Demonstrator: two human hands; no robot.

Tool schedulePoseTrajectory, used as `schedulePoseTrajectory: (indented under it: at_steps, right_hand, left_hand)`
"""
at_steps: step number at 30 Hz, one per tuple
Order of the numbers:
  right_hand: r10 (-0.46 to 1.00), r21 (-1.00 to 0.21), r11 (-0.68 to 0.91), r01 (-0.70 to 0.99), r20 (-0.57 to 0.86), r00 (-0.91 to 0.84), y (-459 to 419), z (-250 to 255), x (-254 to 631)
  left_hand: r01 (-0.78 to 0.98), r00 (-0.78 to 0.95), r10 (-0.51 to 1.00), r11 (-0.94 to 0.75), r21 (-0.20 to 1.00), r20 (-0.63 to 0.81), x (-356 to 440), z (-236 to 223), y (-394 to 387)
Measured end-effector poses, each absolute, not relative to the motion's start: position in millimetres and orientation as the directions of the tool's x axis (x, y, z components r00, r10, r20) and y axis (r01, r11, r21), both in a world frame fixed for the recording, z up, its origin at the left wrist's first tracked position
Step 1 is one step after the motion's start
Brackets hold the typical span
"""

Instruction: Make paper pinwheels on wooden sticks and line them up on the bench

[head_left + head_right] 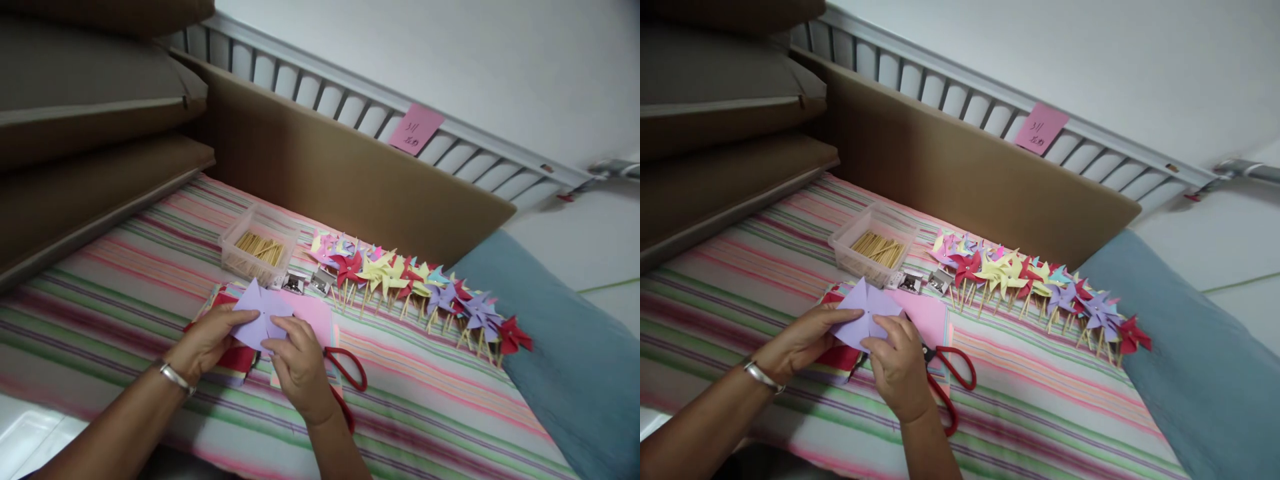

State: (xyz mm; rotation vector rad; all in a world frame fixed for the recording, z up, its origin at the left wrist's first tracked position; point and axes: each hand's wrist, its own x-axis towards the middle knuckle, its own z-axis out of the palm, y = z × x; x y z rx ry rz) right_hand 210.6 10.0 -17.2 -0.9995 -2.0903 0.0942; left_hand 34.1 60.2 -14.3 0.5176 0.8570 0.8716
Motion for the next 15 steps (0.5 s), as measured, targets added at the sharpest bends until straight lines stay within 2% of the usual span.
schedulePoseTrajectory:
  at_steps: [4,7,11,15]
  right_hand:
    - [0.768,-0.468,0.61,0.64,0.549,-0.33,8,-17,207]
    - [0.844,-0.594,0.513,0.62,0.48,-0.238,7,-16,204]
    - [0.926,-0.791,0.365,0.492,0.363,-0.104,8,-16,200]
    - [0.982,-0.917,0.159,0.366,0.186,0.038,11,-17,199]
  left_hand:
    - [-0.403,0.297,0.858,0.511,0.76,-0.419,33,-11,60]
    - [-0.374,0.245,0.87,0.493,0.786,-0.428,33,-9,60]
    - [-0.309,0.223,0.884,0.464,0.83,-0.411,37,-10,58]
    - [-0.248,0.242,0.883,0.457,0.854,-0.402,43,-10,54]
